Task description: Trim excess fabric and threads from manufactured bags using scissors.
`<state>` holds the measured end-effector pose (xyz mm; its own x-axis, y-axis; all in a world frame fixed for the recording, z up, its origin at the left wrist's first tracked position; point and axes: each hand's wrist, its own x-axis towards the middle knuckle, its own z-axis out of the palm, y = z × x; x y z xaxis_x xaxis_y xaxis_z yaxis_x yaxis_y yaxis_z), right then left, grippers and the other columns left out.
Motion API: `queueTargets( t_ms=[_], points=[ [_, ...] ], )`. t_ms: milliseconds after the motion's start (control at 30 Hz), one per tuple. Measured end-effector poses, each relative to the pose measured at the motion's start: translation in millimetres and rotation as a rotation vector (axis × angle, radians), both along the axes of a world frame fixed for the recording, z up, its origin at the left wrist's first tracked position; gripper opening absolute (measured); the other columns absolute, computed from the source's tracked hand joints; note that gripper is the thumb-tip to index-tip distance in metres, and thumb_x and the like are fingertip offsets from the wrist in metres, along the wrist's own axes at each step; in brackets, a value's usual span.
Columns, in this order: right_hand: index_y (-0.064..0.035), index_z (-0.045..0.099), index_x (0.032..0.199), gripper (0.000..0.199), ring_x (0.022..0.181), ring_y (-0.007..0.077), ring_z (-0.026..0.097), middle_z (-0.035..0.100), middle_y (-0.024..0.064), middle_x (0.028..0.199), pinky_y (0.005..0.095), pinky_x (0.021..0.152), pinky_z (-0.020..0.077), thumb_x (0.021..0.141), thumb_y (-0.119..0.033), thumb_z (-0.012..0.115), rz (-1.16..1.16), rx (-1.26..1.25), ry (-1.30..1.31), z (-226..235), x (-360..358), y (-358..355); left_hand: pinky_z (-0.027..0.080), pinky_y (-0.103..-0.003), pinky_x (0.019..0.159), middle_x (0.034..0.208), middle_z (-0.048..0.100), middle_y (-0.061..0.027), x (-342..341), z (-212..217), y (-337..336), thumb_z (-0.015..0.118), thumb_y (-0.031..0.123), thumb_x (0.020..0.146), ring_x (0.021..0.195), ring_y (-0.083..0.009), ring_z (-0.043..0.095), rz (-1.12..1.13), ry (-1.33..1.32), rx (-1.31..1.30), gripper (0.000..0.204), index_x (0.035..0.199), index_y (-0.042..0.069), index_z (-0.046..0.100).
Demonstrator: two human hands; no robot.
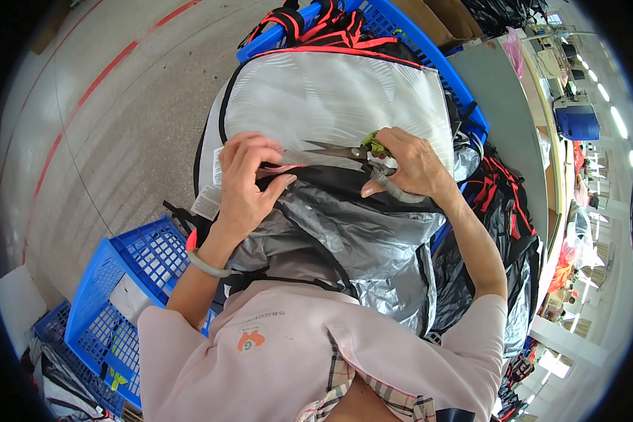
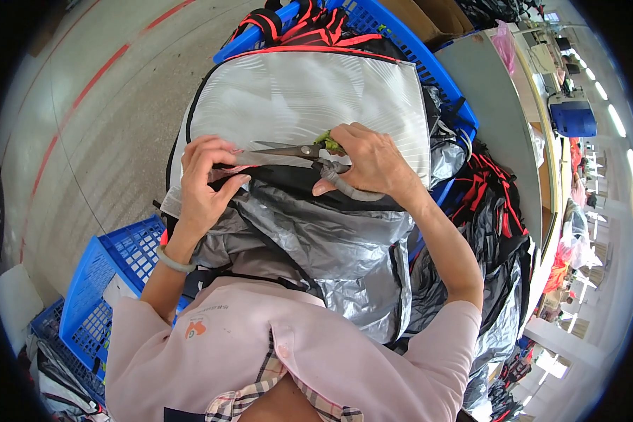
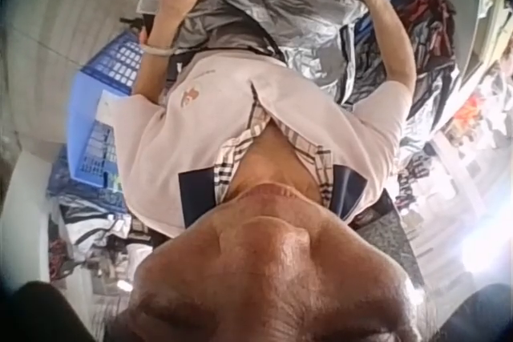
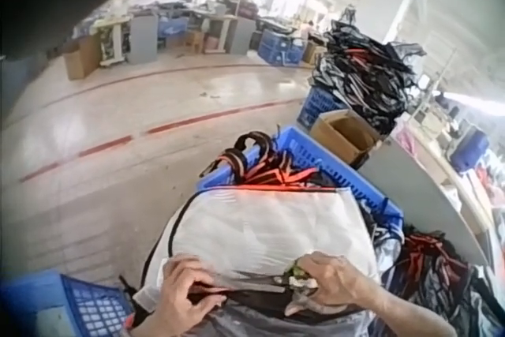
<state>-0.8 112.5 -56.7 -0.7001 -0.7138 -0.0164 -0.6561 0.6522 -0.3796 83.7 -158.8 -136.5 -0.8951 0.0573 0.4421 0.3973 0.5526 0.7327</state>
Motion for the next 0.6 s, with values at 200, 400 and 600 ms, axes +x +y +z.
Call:
queueTargets(
  t_ms=[200, 400, 600],
  points=[
    [-0.0013, 0.054, 0.092, 0.071, 0.080, 0.0319, 0.058, 0.057, 0.0094, 0.081, 0.0418, 0.065, 0.0466, 0.056, -0.059, 0.077, 0.114, 0.104, 0.109, 0.7, -6.0, -18.3, 0.033, -0.044, 0.101, 0.120, 0.052, -0.0118, 4.6, 3.5, 5.2, 0.083, 0.014, 0.060, 0.120, -0.0332, 0.042, 0.113, -0.021, 0.043, 0.071, 0.122, 0.006, 0.048],
    [0.0000, 0.056, 0.084, 0.064, 0.070, 0.0340, 0.056, 0.055, 0.0116, 0.072, 0.0415, 0.061, 0.0438, 0.057, -0.052, 0.081, 0.077, 0.011, 0.022, 5.4, -10.1, -21.7, 0.031, -0.044, 0.101, 0.116, 0.053, -0.0093, 2.5, 5.5, 3.8, 0.081, 0.019, 0.063, 0.114, -0.0302, 0.046, 0.070, -0.010, 0.013, 0.059, 0.114, 0.007, 0.056],
    [0.0017, 0.054, 0.084, 0.064, 0.064, 0.0330, 0.050, 0.052, 0.0142, 0.069, 0.0390, 0.061, 0.0409, 0.058, -0.050, 0.083, -0.158, 0.011, -0.118, 6.8, -0.5, 8.7, 0.027, -0.040, 0.102, 0.087, 0.062, -0.0011, -10.0, 8.7, 9.2, 0.076, 0.020, 0.072, 0.090, -0.0188, 0.057, -0.169, -0.108, -0.005, 0.020, 0.087, 0.009, 0.069]
  ],
)
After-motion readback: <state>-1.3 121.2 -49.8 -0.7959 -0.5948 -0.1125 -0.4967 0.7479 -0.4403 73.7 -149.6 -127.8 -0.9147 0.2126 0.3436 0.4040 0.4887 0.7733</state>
